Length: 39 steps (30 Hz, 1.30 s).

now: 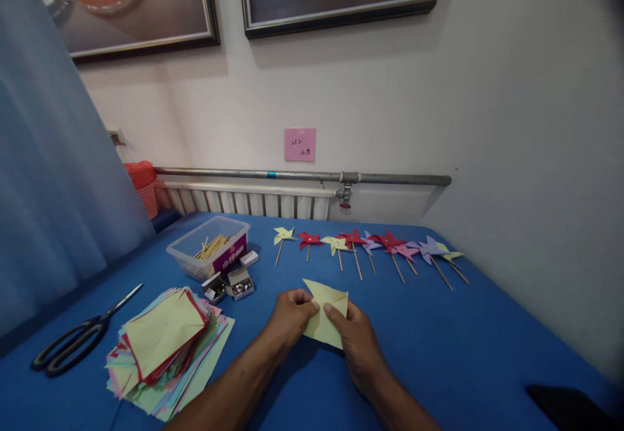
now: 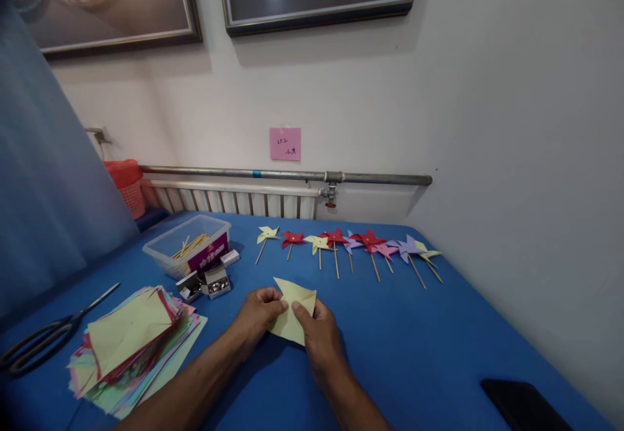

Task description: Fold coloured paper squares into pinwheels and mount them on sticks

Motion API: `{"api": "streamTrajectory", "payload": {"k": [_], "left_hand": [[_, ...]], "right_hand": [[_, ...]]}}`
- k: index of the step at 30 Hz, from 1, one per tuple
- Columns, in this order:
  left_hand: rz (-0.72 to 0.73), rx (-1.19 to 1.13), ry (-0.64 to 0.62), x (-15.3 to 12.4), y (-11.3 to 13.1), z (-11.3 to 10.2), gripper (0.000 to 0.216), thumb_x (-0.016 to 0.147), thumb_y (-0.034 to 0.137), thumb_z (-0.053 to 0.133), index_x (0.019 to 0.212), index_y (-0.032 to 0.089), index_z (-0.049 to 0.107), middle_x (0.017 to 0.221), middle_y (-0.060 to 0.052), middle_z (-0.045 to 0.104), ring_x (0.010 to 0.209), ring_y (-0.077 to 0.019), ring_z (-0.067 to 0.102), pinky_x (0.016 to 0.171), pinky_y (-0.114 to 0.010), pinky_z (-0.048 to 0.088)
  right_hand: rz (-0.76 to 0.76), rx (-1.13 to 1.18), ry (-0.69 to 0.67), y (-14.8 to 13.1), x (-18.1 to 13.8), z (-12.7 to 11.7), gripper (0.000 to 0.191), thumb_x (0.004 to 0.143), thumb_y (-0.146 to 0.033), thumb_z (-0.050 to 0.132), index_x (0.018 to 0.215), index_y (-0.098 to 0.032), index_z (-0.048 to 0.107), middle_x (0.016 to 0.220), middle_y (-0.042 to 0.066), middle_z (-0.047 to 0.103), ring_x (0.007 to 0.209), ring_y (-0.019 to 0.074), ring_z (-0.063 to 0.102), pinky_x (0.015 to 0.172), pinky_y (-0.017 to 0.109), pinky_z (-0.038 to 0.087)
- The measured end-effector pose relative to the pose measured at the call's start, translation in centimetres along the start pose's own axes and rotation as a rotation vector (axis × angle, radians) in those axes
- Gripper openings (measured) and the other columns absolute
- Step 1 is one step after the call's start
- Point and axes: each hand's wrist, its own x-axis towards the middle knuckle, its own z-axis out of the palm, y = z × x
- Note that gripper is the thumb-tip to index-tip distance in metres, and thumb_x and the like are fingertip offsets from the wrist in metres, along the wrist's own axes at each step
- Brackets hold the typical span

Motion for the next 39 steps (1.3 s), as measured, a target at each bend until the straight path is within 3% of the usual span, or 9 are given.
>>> {"api": "streamTrajectory", "payload": {"k": [15, 20, 30, 35, 39], "left_hand": [[-0.019, -0.050, 0.005, -0.5, 1.0, 0.0, 0.028, 0.056, 0.033, 0.077, 0.061, 0.018, 0.053, 0.049, 0.005, 0.050, 0.044, -0.0079, 0.040, 0.047, -0.022, 0.029], [-0.018, -0.043, -0.004, -0.6, 1.0, 0.0, 0.028, 0.057, 0.032, 0.076, 0.059, 0.019, 0.051, 0.047, 0.007, 0.046, 0.043, -0.0069, 0.036, 0.046, -0.022, 0.025], [-0.010, 0.023, -0.006, -0.2, 0.3, 0.1, 0.025, 0.061, 0.028, 0.073, 0.058, 0.019, 0.050, 0.045, 0.007, 0.045, 0.041, -0.0065, 0.034, 0.044, -0.022, 0.023], [-0.012, 0.043, -0.008, -0.1, 0.0, 0.0, 0.021, 0.063, 0.029, 0.072, 0.062, 0.019, 0.053, 0.049, 0.005, 0.051, 0.043, -0.0083, 0.040, 0.045, -0.022, 0.028], [-0.029, 0.040, -0.007, 0.0, 0.1, 0.0, 0.022, 0.063, 0.027, 0.072, 0.061, 0.019, 0.052, 0.048, 0.005, 0.050, 0.043, -0.0081, 0.039, 0.045, -0.022, 0.028]], "right_hand": [[0.032, 0.107, -0.010, -1.0, -0.7, 0.6, 0.047, 0.073, -0.058, 0.079, 0.099, -0.020, 0.073, 0.088, 0.006, 0.080, 0.085, 0.0299, 0.074, 0.068, 0.035, 0.057], [0.084, 0.196, -0.082, -1.3, -0.5, 0.6, 0.046, 0.076, -0.059, 0.074, 0.098, -0.019, 0.071, 0.093, 0.008, 0.079, 0.090, 0.0309, 0.074, 0.068, 0.037, 0.057], [0.071, 0.187, 0.030, -1.1, -0.6, 0.7, 0.040, 0.065, -0.046, 0.087, 0.088, -0.022, 0.065, 0.083, 0.001, 0.077, 0.082, 0.0258, 0.073, 0.066, 0.032, 0.055], [0.106, 0.158, -0.079, -1.4, -0.7, 0.6, 0.041, 0.068, -0.049, 0.086, 0.086, -0.020, 0.063, 0.077, 0.002, 0.076, 0.076, 0.0242, 0.072, 0.063, 0.030, 0.051], [0.094, 0.077, -0.065, -0.7, -0.4, 0.3, 0.048, 0.066, -0.052, 0.088, 0.091, -0.020, 0.063, 0.071, 0.001, 0.074, 0.070, 0.0223, 0.071, 0.059, 0.028, 0.047]]}}
